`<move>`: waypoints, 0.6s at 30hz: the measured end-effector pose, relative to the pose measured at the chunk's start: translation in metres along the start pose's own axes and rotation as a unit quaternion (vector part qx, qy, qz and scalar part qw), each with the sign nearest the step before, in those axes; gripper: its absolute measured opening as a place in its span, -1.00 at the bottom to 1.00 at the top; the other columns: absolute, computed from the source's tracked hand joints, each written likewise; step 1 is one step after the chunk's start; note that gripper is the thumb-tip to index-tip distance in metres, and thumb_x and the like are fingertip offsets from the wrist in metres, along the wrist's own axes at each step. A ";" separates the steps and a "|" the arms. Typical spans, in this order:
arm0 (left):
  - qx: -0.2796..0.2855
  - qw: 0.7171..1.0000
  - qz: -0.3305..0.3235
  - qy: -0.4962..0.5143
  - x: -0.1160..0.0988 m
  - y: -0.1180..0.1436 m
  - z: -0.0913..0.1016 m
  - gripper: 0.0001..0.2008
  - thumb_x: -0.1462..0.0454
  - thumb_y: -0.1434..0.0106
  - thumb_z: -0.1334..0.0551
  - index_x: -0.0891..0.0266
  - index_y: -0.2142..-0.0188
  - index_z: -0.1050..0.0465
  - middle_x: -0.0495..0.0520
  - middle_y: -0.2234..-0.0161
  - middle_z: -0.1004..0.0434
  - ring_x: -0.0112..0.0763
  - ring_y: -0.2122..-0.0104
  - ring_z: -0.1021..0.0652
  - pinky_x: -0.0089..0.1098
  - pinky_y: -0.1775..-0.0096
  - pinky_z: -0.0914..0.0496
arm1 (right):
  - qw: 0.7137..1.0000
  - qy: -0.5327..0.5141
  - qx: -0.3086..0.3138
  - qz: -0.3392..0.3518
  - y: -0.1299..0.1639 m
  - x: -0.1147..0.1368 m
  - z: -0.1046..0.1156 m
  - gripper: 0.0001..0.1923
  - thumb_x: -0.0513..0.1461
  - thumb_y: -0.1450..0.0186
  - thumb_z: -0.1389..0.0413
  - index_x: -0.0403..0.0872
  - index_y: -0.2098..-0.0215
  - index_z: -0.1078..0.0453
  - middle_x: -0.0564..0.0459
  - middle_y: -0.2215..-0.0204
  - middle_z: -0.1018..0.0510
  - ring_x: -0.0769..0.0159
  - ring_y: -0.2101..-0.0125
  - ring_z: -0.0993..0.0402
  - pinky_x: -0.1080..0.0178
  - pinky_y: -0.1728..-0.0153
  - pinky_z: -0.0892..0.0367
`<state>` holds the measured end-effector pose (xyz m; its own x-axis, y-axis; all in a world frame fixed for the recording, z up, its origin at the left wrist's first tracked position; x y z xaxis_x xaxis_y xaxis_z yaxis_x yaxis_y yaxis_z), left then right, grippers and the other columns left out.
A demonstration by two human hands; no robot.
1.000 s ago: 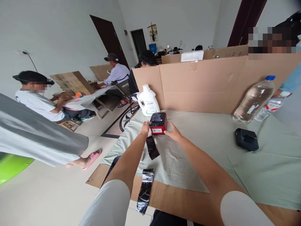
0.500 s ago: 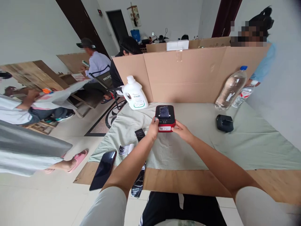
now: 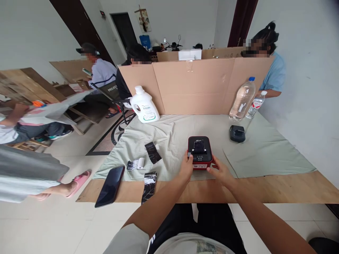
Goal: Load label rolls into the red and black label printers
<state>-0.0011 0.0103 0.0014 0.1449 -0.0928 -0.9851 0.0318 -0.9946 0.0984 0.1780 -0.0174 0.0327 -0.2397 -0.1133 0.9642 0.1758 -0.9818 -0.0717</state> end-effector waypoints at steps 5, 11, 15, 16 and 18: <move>-0.015 1.000 0.019 0.005 -0.007 0.004 0.005 -0.40 0.11 -0.28 -0.15 0.16 -0.26 -0.07 0.15 -0.25 -0.20 -0.18 -0.20 -0.28 -0.16 -0.21 -0.16 | 0.992 0.093 -0.079 0.022 -0.008 0.000 0.004 -0.14 0.12 -0.12 -0.16 0.01 -0.28 -0.05 -0.14 -0.25 -0.18 -0.01 -0.21 -0.15 -0.12 -0.09 -0.24; -0.020 1.000 0.008 -0.002 -0.017 -0.005 0.020 -0.37 0.19 -0.23 -0.19 0.09 -0.28 -0.08 0.09 -0.30 -0.07 -0.16 -0.27 -0.14 -0.14 -0.22 -0.09 | 0.984 0.126 -0.109 0.059 -0.035 0.023 0.000 -0.41 0.15 -0.33 0.22 0.05 -0.04 -0.40 -0.02 -0.20 -0.27 0.09 -0.30 0.06 -0.08 -0.25 0.05; 0.036 0.998 -0.048 -0.019 -0.032 -0.014 0.022 -0.47 0.29 -0.18 -0.16 0.07 -0.18 -0.29 0.01 -0.29 -0.13 -0.19 -0.29 -0.10 -0.13 -0.26 0.03 | 0.982 0.095 -0.136 0.092 -0.035 0.027 -0.005 -0.42 0.08 -0.37 0.27 0.02 0.26 -0.52 -0.02 -0.03 -0.45 0.07 -0.27 -0.02 -0.09 -0.22 0.01; 0.048 0.997 -0.056 -0.027 -0.035 -0.016 0.022 -0.48 0.32 -0.16 -0.15 0.08 -0.14 -0.34 0.00 -0.29 -0.12 -0.20 -0.29 -0.09 -0.15 -0.27 0.05 | 0.980 0.093 -0.149 0.094 -0.032 0.025 -0.007 -0.46 0.08 -0.36 0.22 0.01 0.32 -0.51 -0.03 -0.02 -0.46 0.05 -0.26 -0.04 -0.10 -0.21 0.00; 0.066 0.995 -0.062 -0.037 -0.037 -0.019 0.021 -0.49 0.35 -0.11 -0.15 0.10 -0.09 -0.40 0.00 -0.30 -0.09 -0.21 -0.30 -0.08 -0.19 -0.28 0.07 | 0.976 0.096 -0.172 0.093 -0.026 0.019 -0.010 -0.57 0.06 -0.31 0.09 -0.01 0.39 -0.48 -0.06 -0.02 -0.45 0.03 -0.25 -0.07 -0.10 -0.20 -0.03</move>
Point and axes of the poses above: each hand's wrist, its own y-axis away from the middle knuckle, its own z-axis out of the back of the hand, x = y × z, the point moved 6 cm from there along -y, towards the middle knuckle
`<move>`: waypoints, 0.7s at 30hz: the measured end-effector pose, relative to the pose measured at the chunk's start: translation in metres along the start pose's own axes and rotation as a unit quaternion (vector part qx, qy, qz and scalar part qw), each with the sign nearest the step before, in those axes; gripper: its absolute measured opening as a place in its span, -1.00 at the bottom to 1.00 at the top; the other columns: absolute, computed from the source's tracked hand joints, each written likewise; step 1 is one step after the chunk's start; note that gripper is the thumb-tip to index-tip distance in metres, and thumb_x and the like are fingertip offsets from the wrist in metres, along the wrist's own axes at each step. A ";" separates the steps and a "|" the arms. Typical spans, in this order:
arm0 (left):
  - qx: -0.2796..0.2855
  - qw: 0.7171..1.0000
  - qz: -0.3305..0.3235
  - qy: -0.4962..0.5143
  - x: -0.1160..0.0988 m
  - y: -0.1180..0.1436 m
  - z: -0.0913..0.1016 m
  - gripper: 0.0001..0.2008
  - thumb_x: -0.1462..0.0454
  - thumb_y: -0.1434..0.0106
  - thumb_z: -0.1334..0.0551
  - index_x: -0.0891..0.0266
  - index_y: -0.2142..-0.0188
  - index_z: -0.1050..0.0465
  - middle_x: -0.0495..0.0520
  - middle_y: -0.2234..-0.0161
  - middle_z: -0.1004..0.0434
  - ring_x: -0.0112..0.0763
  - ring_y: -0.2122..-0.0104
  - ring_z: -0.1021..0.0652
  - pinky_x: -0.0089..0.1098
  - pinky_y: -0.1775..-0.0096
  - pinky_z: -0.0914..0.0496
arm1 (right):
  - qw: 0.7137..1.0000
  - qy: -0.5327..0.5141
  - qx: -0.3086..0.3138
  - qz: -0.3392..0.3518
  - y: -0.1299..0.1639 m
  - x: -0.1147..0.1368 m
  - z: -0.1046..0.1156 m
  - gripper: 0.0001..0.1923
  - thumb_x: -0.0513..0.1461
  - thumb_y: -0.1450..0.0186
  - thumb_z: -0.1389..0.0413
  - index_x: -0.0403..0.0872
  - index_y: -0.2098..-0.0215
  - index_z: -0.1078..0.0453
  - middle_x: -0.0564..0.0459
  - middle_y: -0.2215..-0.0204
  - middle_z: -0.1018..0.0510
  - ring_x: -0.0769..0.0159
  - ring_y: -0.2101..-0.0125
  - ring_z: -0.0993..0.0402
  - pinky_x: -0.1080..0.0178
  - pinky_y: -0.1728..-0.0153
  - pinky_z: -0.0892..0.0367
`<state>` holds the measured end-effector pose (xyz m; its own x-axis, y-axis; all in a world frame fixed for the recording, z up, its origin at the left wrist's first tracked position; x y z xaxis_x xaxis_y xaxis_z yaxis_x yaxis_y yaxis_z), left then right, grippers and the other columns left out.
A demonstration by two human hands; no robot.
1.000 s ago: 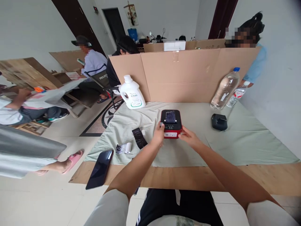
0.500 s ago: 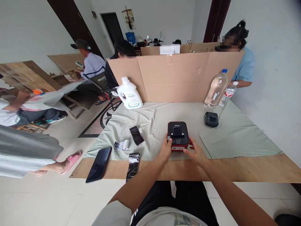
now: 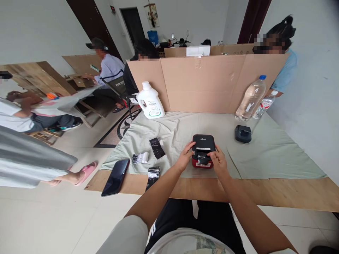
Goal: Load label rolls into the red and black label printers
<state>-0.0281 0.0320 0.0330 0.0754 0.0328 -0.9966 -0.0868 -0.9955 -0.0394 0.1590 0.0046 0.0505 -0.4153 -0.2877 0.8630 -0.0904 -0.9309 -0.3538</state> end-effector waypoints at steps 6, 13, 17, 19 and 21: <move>0.014 1.000 0.001 0.014 0.002 -0.008 -0.001 -0.46 0.40 0.01 -0.12 0.13 0.01 -0.48 -0.01 -0.29 -0.08 -0.18 -0.30 -0.08 -0.20 -0.27 0.01 | 0.998 0.016 -0.062 0.019 0.021 -0.006 -0.010 -0.66 -0.01 -0.23 -0.05 -0.04 0.14 -0.34 -0.15 -0.16 -0.28 0.10 -0.23 -0.09 -0.04 -0.18 -0.10; 0.040 0.998 -0.010 0.045 0.012 -0.016 -0.003 -0.43 0.39 0.09 -0.09 0.11 0.03 -0.46 -0.09 -0.30 -0.05 -0.12 -0.30 -0.05 -0.16 -0.25 -0.01 | 0.993 0.015 -0.094 0.068 0.027 -0.010 -0.015 -0.49 -0.04 -0.26 -0.01 -0.06 -0.12 -0.18 -0.19 -0.21 -0.18 0.07 -0.21 -0.11 -0.08 -0.17 -0.12; 0.047 0.998 -0.027 0.040 0.014 -0.018 -0.006 -0.44 0.37 0.11 -0.07 0.13 0.06 -0.43 -0.09 -0.29 -0.03 -0.10 -0.28 -0.07 -0.16 -0.23 -0.04 | 0.993 0.037 -0.094 0.068 0.028 -0.013 -0.017 -0.45 -0.02 -0.28 0.03 -0.05 -0.18 -0.11 -0.18 -0.22 -0.17 0.08 -0.21 -0.11 -0.09 -0.17 -0.13; 0.045 0.998 -0.034 0.030 0.012 -0.019 -0.006 -0.44 0.37 0.13 -0.07 0.14 0.07 -0.42 -0.07 -0.28 -0.02 -0.12 -0.28 -0.06 -0.17 -0.24 -0.02 | 0.992 0.027 -0.100 0.074 0.028 -0.016 -0.018 -0.41 -0.02 -0.29 0.02 -0.04 -0.22 -0.07 -0.17 -0.22 -0.16 0.08 -0.22 -0.11 -0.10 -0.17 -0.12; 0.048 0.998 -0.036 0.019 0.008 -0.020 -0.007 -0.42 0.37 0.15 -0.06 0.14 0.07 -0.41 -0.05 -0.27 -0.02 -0.14 -0.28 -0.04 -0.18 -0.25 0.02 | 0.991 0.004 -0.109 0.078 0.029 -0.019 -0.019 -0.36 -0.03 -0.28 -0.02 -0.04 -0.26 -0.01 -0.17 -0.22 -0.15 0.08 -0.21 -0.11 -0.11 -0.17 -0.12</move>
Point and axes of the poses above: each hand's wrist, its own y-axis away from the middle knuckle, its own z-axis out of the back of the hand, x = y × z, the point moved 6 cm from there along -y, towards the middle knuckle
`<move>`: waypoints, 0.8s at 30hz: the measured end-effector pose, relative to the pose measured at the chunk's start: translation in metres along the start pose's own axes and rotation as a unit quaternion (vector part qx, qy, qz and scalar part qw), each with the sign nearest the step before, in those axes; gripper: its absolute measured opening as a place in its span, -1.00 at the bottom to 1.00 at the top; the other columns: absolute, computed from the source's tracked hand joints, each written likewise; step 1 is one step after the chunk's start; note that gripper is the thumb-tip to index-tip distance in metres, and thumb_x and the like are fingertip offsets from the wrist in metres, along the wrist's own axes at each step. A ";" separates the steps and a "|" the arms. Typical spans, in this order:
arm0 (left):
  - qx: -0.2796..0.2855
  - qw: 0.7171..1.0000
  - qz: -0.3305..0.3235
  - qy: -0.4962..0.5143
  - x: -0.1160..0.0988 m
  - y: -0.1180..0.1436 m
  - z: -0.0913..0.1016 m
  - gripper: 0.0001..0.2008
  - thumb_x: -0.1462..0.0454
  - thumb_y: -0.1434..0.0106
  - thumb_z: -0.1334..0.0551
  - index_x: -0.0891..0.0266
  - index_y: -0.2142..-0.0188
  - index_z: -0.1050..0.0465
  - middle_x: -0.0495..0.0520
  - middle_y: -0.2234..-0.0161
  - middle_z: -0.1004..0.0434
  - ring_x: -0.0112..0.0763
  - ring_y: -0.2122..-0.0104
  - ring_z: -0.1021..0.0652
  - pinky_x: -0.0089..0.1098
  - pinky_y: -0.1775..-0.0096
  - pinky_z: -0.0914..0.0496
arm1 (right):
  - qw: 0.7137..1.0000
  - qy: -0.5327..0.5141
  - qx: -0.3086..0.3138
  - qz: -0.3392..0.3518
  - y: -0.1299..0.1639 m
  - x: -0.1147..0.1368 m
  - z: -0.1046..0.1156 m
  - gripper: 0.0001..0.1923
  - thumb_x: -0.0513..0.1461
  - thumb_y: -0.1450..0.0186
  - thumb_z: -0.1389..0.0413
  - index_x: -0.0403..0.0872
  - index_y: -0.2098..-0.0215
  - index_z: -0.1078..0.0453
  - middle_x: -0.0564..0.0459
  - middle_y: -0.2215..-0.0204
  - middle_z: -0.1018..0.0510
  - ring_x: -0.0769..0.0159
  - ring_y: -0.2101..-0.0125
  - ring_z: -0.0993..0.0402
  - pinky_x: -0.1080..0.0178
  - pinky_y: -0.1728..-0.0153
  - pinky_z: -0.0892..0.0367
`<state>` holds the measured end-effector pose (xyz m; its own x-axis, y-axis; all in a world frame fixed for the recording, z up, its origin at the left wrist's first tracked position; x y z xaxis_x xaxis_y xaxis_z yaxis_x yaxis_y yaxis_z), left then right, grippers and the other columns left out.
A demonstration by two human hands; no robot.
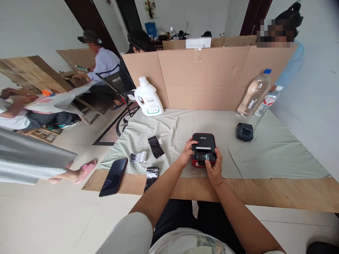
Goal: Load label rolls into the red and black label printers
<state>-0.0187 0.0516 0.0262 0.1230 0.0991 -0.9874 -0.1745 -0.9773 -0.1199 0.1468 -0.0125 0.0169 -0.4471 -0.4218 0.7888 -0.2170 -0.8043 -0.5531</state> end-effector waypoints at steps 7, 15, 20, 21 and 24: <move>0.020 0.999 0.013 -0.047 -0.006 -0.003 -0.001 -0.30 0.37 0.16 -0.05 0.11 -0.07 -0.31 -0.06 -0.27 0.01 -0.13 -0.29 0.02 -0.17 -0.26 0.08 | 0.999 -0.030 -0.007 -0.023 0.003 -0.009 -0.003 -0.24 0.00 -0.26 -0.06 -0.07 -0.31 0.08 -0.19 -0.23 -0.17 0.05 -0.22 -0.10 -0.12 -0.19 -0.08; 0.070 0.996 0.032 -0.048 -0.019 -0.003 -0.002 -0.24 0.34 0.05 -0.15 0.11 -0.22 -0.16 0.02 -0.26 -0.09 -0.10 -0.23 -0.13 -0.15 -0.21 -0.05 | 0.998 -0.054 0.002 -0.040 0.005 -0.020 -0.005 -0.24 0.05 -0.25 -0.05 -0.09 -0.29 0.03 -0.21 -0.21 -0.19 0.03 -0.21 -0.13 -0.13 -0.18 -0.09; 0.007 0.997 0.031 -0.073 -0.032 -0.022 0.004 -0.25 0.28 -0.09 -0.22 0.07 -0.27 -0.02 0.09 -0.27 -0.10 -0.14 -0.23 -0.16 -0.13 -0.21 -0.05 | 0.996 -0.086 0.007 -0.027 0.004 -0.022 -0.004 -0.24 0.06 -0.24 -0.06 -0.08 -0.28 0.00 -0.19 -0.19 -0.22 0.04 -0.18 -0.17 -0.13 -0.17 -0.10; -0.005 0.996 0.033 -0.078 -0.032 -0.026 0.004 -0.24 0.27 -0.11 -0.22 0.06 -0.28 0.00 0.11 -0.27 -0.09 -0.15 -0.20 -0.21 -0.12 -0.18 -0.09 | 0.995 -0.092 0.011 -0.025 0.004 -0.023 -0.004 -0.25 0.06 -0.24 -0.05 -0.08 -0.28 0.00 -0.19 -0.20 -0.21 0.04 -0.18 -0.16 -0.13 -0.18 -0.09; -0.038 0.990 0.042 -0.128 -0.032 -0.032 0.004 -0.30 0.31 -0.11 -0.22 0.12 -0.24 -0.05 0.18 -0.22 -0.16 -0.21 -0.06 -0.38 -0.14 -0.07 -0.27 | 0.995 -0.099 0.018 -0.021 0.005 -0.024 -0.004 -0.28 0.08 -0.28 0.02 -0.08 -0.28 0.00 -0.19 -0.20 -0.20 0.04 -0.20 -0.14 -0.14 -0.19 -0.07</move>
Point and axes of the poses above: each hand's wrist, its own y-axis away from the middle knuckle, its own z-axis out of the back of the hand, x = y × z, the point moved 6 cm from there along -y, towards the middle knuckle
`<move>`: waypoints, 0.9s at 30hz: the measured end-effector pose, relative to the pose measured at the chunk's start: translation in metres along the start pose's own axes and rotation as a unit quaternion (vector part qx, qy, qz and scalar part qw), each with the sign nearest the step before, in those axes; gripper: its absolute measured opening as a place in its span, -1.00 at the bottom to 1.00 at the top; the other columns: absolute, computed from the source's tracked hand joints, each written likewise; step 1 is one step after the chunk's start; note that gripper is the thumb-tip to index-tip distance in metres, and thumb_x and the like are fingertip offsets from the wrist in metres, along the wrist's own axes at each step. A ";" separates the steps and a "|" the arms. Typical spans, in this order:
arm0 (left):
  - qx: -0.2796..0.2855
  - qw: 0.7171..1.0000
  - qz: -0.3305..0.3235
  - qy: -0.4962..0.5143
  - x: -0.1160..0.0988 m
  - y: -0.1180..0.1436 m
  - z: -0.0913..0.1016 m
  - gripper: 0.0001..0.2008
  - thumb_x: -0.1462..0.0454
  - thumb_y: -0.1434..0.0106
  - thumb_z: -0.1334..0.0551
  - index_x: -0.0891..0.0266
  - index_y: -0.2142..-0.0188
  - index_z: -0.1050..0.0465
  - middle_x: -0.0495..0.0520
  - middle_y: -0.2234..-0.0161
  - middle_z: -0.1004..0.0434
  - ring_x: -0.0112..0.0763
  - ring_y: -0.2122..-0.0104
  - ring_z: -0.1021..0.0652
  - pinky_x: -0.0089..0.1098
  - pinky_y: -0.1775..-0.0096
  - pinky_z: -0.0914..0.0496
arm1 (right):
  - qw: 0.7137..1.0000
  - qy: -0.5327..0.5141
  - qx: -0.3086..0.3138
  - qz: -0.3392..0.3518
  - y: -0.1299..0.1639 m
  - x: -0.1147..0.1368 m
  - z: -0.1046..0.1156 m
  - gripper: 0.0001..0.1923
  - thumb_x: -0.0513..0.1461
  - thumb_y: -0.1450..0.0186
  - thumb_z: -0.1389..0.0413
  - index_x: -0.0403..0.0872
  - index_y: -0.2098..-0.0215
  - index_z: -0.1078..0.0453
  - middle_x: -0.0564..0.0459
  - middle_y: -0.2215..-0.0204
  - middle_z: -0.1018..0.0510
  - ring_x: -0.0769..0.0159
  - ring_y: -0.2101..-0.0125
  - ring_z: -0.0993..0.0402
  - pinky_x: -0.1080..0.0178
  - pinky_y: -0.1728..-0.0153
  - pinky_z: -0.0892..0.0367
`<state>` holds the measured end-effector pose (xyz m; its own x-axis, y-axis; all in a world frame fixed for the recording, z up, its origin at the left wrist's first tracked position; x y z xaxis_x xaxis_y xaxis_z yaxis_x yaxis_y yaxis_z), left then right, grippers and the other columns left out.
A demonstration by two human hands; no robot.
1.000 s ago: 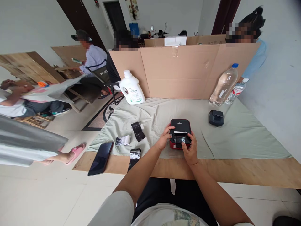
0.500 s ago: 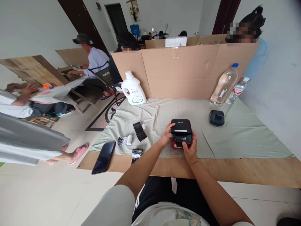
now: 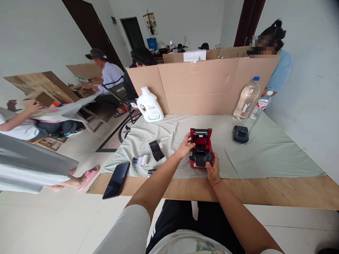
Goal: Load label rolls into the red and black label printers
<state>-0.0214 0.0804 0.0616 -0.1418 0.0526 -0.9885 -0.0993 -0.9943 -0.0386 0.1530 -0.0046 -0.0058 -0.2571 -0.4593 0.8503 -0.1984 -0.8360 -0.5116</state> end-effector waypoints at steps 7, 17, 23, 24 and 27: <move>-0.017 0.928 -0.063 -0.367 -0.033 0.005 -0.017 -0.75 0.38 -0.18 -0.14 0.22 0.14 -0.45 0.12 0.18 -0.53 -0.27 0.13 -0.49 -0.25 0.01 -0.33 | 1.000 -0.024 -0.015 -0.009 0.000 -0.004 0.001 -0.37 0.08 -0.34 0.16 -0.07 -0.26 -0.05 -0.18 -0.19 -0.23 0.08 -0.18 -0.17 -0.10 -0.16 -0.12; 0.265 0.715 -0.012 -0.646 -0.027 -0.025 -0.075 -0.73 0.37 -0.08 -0.23 0.28 0.19 -0.55 0.25 0.20 -0.59 -0.02 0.10 -0.51 -0.07 -0.05 -0.22 | 1.000 -0.026 -0.012 -0.006 -0.002 -0.004 0.002 -0.39 0.06 -0.35 0.14 -0.07 -0.25 -0.07 -0.18 -0.18 -0.23 0.08 -0.19 -0.16 -0.12 -0.19 -0.08; 0.178 0.835 -0.057 -0.517 -0.041 -0.020 -0.060 -0.61 0.31 0.06 -0.34 0.27 0.17 -0.53 0.20 0.14 -0.56 -0.07 0.11 -0.52 -0.22 0.02 -0.34 | 0.999 -0.032 -0.011 -0.009 -0.002 -0.005 0.003 -0.39 0.05 -0.34 0.12 -0.09 -0.24 -0.07 -0.18 -0.18 -0.23 0.08 -0.18 -0.16 -0.12 -0.18 -0.09; 0.168 0.871 -0.068 -0.457 -0.044 -0.016 -0.053 -0.59 0.31 0.08 -0.33 0.28 0.15 -0.52 0.17 0.15 -0.56 -0.11 0.14 -0.52 -0.26 0.06 -0.37 | 0.999 -0.033 -0.009 -0.012 -0.002 -0.005 0.003 -0.39 0.05 -0.34 0.12 -0.08 -0.24 -0.08 -0.18 -0.18 -0.24 0.07 -0.17 -0.16 -0.12 -0.17 -0.09; 0.191 0.947 -0.078 -0.248 -0.053 -0.003 -0.021 -0.59 0.34 0.04 -0.27 0.30 0.12 -0.50 0.12 0.17 -0.55 -0.26 0.21 -0.53 -0.35 0.14 -0.39 | 0.999 -0.043 -0.003 -0.025 -0.003 -0.005 0.003 -0.39 0.05 -0.33 0.10 -0.08 -0.23 -0.10 -0.17 -0.14 -0.27 0.07 -0.13 -0.22 -0.10 -0.13 -0.15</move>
<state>0.0073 0.0789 0.1112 -0.5322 0.3271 -0.7809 -0.4921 -0.8701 -0.0291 0.1573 -0.0009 -0.0086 -0.1640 -0.4413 0.8823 -0.2153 -0.8568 -0.4686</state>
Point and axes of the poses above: each hand's wrist, its own y-axis away from the middle knuckle, its own z-axis out of the back of the hand, x = y × z, the point moved 6 cm from there along -y, towards the middle knuckle
